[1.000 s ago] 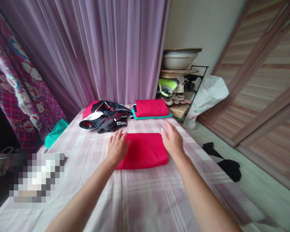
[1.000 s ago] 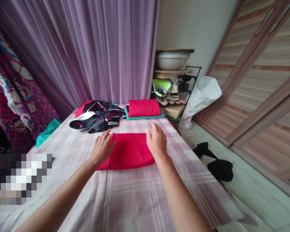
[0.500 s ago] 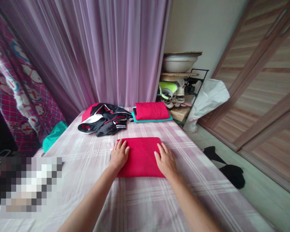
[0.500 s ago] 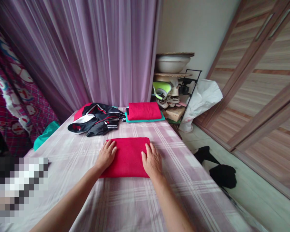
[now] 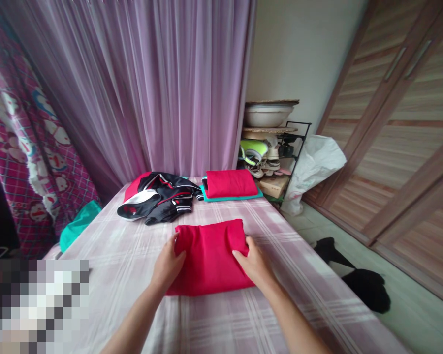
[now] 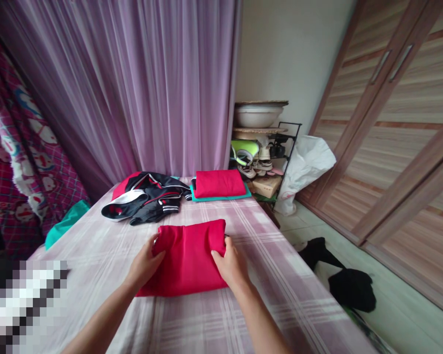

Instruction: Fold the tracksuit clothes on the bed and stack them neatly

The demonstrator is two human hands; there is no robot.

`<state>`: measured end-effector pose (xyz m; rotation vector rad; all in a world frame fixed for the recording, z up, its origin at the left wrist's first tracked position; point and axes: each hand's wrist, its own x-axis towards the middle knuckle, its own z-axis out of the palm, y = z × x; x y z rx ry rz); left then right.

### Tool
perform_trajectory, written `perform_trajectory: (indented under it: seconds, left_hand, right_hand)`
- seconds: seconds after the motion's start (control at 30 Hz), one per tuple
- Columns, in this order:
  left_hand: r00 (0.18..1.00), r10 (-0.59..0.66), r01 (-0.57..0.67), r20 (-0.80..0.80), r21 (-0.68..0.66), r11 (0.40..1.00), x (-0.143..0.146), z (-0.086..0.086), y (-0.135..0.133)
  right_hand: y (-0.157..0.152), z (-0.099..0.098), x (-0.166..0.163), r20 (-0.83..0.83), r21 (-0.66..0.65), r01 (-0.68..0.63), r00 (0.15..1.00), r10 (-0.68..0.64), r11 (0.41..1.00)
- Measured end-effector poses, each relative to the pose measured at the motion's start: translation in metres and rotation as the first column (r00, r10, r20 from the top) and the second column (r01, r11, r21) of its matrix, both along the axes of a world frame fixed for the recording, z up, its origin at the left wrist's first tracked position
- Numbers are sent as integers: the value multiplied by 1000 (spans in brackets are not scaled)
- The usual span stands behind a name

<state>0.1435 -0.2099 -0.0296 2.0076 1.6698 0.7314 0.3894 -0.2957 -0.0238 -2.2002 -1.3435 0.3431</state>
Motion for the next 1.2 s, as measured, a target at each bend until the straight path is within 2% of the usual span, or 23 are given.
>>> perform_trajectory:
  seconds: [0.1, 0.2, 0.27, 0.4, 0.47, 0.5, 0.53, 0.6, 0.67, 0.77, 0.83, 0.87, 0.97, 1.07, 1.2]
  left_hand:
    - [993, -23, 11, 119, 99, 995, 12, 9, 8]
    - [984, -35, -2, 172, 214, 977, 31, 31, 34]
    - [981, -47, -10, 188, 291, 957, 50, 58, 63]
    - [984, -95, 23, 153, 420, 907, 96, 126, 138]
    - [991, -71, 25, 111, 371, 928, 117, 149, 175]
    - [995, -51, 20, 86, 333, 943, 124, 152, 190]
    - [998, -24, 6, 53, 301, 954, 128, 150, 203]
    - [999, 23, -14, -31, 276, 961, 123, 126, 217]
    - [990, 35, 5, -135, 288, 958, 103, 85, 217]
    - [956, 4, 87, -293, 297, 951, 51, 18, 200]
    - [924, -34, 176, -380, 345, 922, 15, -15, 183]
    - [909, -58, 222, -412, 363, 905, 0, -27, 175]
    - [884, -111, 291, -454, 350, 890, -31, -43, 155]
    - [890, -121, 281, -440, 318, 905, -41, -44, 143]
    - [914, -122, 253, -386, 309, 917, -38, -40, 136]
  right_hand:
    - [16, 14, 2, 89, 137, -36, 996, 24, 990]
    - [44, 45, 15, 167, 244, -68, 986, 27, 967]
    - [71, 74, 31, 218, 310, -67, 976, -2, 949]
    - [140, 139, 81, 297, 412, -30, 949, -103, 911]
    - [175, 161, 107, 318, 401, 8, 937, -147, 916]
    - [191, 165, 119, 314, 377, 46, 933, -174, 925]
    - [204, 163, 128, 304, 352, 91, 930, -206, 931]
    - [221, 143, 139, 282, 284, 159, 928, -241, 945]
    - [224, 103, 140, 278, 191, 147, 940, -198, 970]
    - [208, 30, 128, 292, 26, 46, 955, -52, 999]
    - [191, -10, 117, 293, -50, 31, 956, -15, 998]
    - [182, -25, 111, 312, -60, 22, 950, -2, 998]
    - [161, -48, 92, 380, -64, -8, 924, 32, 998]
    - [144, -54, 69, 427, -54, -69, 900, 85, 996]
    - [125, -56, 42, 447, -35, -130, 885, 132, 991]
